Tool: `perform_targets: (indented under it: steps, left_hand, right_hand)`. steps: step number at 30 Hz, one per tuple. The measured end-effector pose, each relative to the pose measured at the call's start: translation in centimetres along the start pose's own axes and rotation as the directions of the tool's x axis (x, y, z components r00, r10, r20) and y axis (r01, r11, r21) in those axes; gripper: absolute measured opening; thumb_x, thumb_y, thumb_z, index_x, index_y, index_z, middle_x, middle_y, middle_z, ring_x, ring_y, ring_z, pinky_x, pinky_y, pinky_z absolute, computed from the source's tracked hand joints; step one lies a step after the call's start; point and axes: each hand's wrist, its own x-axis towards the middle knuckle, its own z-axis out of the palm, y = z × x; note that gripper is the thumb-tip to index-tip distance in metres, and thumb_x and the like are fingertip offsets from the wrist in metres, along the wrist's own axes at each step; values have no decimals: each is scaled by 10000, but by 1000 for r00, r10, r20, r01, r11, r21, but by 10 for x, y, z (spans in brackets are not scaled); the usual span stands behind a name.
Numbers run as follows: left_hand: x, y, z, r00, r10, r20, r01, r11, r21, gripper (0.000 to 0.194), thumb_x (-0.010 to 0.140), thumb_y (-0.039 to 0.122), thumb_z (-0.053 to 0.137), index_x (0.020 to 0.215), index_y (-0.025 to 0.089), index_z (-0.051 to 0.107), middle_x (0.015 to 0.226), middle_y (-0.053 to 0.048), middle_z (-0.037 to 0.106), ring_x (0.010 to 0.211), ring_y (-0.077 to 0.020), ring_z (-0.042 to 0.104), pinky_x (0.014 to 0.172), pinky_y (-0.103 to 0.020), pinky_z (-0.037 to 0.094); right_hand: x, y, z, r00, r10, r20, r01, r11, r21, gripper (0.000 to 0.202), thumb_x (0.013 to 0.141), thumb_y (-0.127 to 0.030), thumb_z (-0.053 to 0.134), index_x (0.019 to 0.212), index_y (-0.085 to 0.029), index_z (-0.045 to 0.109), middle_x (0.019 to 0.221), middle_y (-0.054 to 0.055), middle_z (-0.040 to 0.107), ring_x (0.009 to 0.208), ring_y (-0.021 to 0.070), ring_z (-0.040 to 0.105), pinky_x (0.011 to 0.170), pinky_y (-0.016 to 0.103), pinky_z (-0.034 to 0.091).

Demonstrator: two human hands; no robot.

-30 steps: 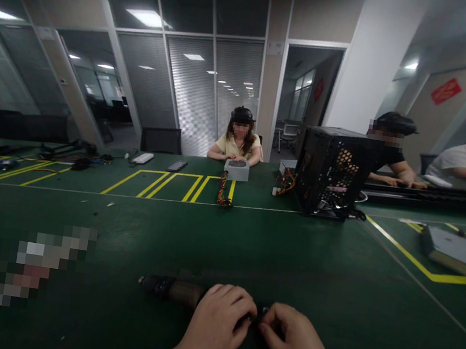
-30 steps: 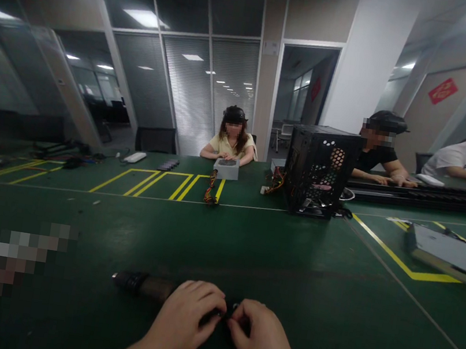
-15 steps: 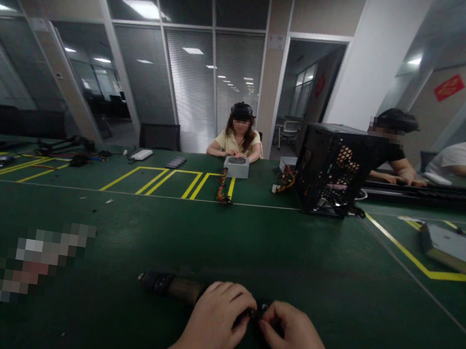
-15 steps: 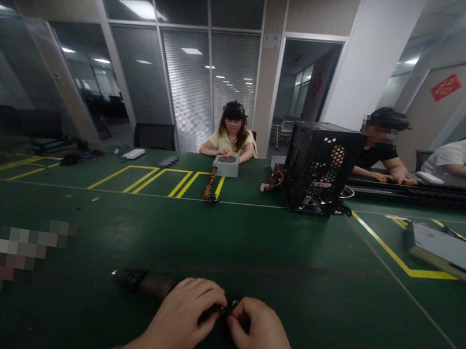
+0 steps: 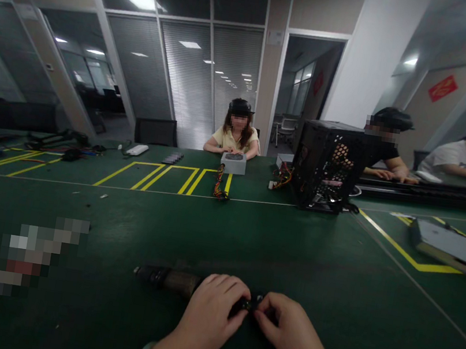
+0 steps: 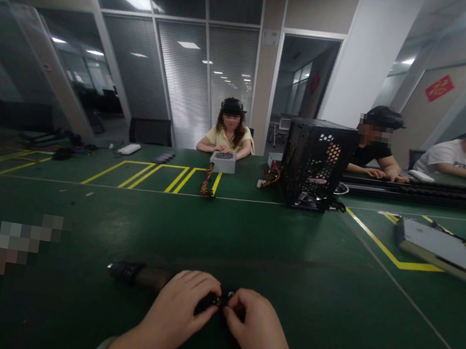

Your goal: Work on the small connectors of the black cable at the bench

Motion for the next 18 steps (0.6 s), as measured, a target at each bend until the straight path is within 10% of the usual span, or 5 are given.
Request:
perform_targets:
  steps: [18]
  left_hand:
    - [0,3,-1,1000,-6,-8,6,999,42,147,826,168,636,944,245,595,999,17,635,944,-199,557,869,-359,381]
  right_hand:
    - [-1,-6,-4,1000,-11,4,11,1000,-2,101,838,-212,574,755,-198,630,767,-12,656,717,141,589,634,216,381]
